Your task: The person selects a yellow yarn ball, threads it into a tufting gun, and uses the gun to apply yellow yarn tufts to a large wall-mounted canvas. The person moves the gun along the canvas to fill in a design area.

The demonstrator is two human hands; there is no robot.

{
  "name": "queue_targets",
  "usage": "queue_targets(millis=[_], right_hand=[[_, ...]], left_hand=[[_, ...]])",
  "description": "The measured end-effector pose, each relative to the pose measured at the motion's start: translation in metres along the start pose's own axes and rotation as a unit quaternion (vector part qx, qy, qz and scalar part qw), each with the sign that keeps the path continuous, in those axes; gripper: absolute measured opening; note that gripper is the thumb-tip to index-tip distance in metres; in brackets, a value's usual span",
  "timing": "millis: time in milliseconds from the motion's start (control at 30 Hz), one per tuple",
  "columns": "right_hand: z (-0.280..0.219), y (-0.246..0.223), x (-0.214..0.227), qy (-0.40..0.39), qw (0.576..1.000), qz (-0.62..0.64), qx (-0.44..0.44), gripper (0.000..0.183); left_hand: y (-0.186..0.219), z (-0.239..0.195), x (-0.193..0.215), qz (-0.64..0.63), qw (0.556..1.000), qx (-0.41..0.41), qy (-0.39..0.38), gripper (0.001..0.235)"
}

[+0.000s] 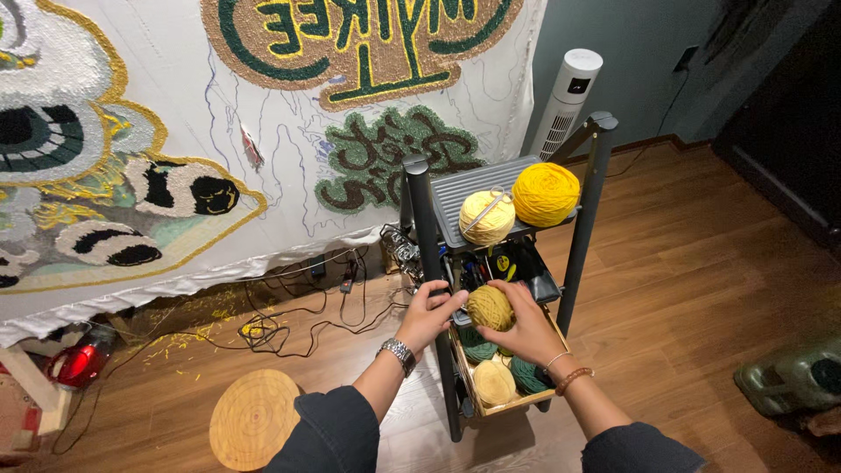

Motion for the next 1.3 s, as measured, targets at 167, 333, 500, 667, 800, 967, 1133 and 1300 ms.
queue_targets(millis=[167, 333, 500, 667, 800, 967, 1133, 1300], right_hand=[[0.005, 0.007, 0.011, 0.024, 1.000, 0.009, 0.015, 0.078], [0.009, 0.006, 0.024, 0.028, 1.000, 0.003, 0.000, 0.077], [0.011, 0.005, 0.034, 0.026, 0.999, 0.006, -0.021, 0.078], [0.012, 0.019, 0.036, 0.033, 0.999, 0.009, -0.001, 0.079], [0.011, 0.031, 0.035, 0.037, 0.999, 0.003, 0.009, 0.079], [0.010, 0.044, 0.037, 0.041, 0.999, 0.006, 0.017, 0.079], [0.009, 0.051, 0.043, 0.042, 0.999, 0.005, 0.031, 0.080], [0.005, 0.052, 0.048, 0.056, 0.998, 0.006, 0.040, 0.078]], left_hand=[[-0.003, 0.010, 0.000, -0.002, 1.000, -0.007, 0.010, 0.069], [0.004, 0.017, -0.009, 0.009, 1.000, -0.024, -0.001, 0.068], [0.012, 0.019, -0.020, 0.027, 1.000, -0.016, 0.002, 0.066], [0.008, 0.027, -0.024, 0.039, 0.999, -0.021, 0.003, 0.065], [-0.002, 0.032, -0.028, 0.035, 0.999, -0.021, 0.007, 0.065], [-0.008, 0.037, -0.033, 0.051, 0.999, -0.009, 0.014, 0.064], [-0.010, 0.040, -0.042, 0.059, 0.998, -0.018, 0.013, 0.065], [-0.013, 0.042, -0.048, 0.053, 0.998, -0.018, 0.008, 0.065]])
Point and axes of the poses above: each hand's wrist, its own z-axis towards the middle knuckle, its own x-axis out of the back of the hand, y = z × x, the point moved 3 cm from there along z, towards the middle knuckle, and after that the axes turned 2 degrees about z, right-handed, at the moved point
